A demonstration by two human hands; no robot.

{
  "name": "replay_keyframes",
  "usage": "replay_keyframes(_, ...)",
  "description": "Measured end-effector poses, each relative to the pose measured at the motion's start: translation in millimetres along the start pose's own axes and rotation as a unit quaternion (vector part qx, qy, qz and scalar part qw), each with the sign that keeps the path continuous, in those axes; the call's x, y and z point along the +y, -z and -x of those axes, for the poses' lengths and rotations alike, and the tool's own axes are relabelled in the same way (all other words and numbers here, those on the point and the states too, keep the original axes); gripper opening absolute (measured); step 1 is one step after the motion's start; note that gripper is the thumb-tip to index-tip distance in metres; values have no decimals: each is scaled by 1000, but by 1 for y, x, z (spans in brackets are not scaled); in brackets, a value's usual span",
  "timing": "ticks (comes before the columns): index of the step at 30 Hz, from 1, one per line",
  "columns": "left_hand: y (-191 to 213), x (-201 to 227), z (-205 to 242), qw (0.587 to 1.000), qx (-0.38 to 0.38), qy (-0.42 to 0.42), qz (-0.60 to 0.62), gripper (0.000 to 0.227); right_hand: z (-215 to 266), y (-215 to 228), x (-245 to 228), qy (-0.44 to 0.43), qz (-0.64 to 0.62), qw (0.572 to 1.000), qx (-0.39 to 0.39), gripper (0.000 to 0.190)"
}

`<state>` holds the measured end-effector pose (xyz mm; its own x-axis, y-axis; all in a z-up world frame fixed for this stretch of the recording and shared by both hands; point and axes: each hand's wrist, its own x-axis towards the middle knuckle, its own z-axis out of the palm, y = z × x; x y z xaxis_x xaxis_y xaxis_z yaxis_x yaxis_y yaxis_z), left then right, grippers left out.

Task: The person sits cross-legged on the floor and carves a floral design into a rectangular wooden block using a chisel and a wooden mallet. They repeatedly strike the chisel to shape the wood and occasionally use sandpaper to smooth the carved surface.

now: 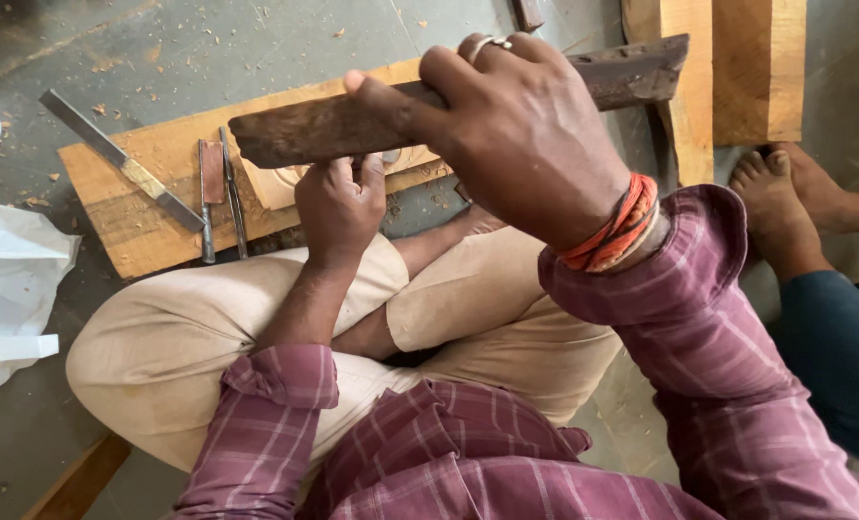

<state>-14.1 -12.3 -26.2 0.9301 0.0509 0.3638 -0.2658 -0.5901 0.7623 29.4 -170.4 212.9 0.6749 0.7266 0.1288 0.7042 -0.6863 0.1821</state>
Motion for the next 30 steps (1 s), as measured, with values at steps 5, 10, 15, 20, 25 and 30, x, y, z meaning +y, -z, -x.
replay_keyframes(5, 1, 5, 1, 999, 0, 40, 13, 18, -6, 9, -2, 9, 15, 1000, 3, 53)
replay_keyframes(10, 3, 14, -4, 999, 14, 1, -38, 19, -1, 6, -2, 15, 34, 998, -47, 58)
replay_keyframes(15, 12, 21, -5, 999, 8, -34, -39, 15, 12, 1, 3, -2, -1, 999, -35, 54)
replay_keyframes(20, 24, 32, 6, 977, -105, -176, 53, 11, 35, -12, 28, -104, -213, 971, 21, 78)
replay_keyframes(25, 20, 38, 8, 994, -55, 21, 94, 9, 71, -69, 46, -261, -474, 831, 133, 76)
replay_keyframes(30, 20, 26, -4, 983, -14, 158, 92, 14, 102, -135, 66, -457, -595, 618, 235, 67)
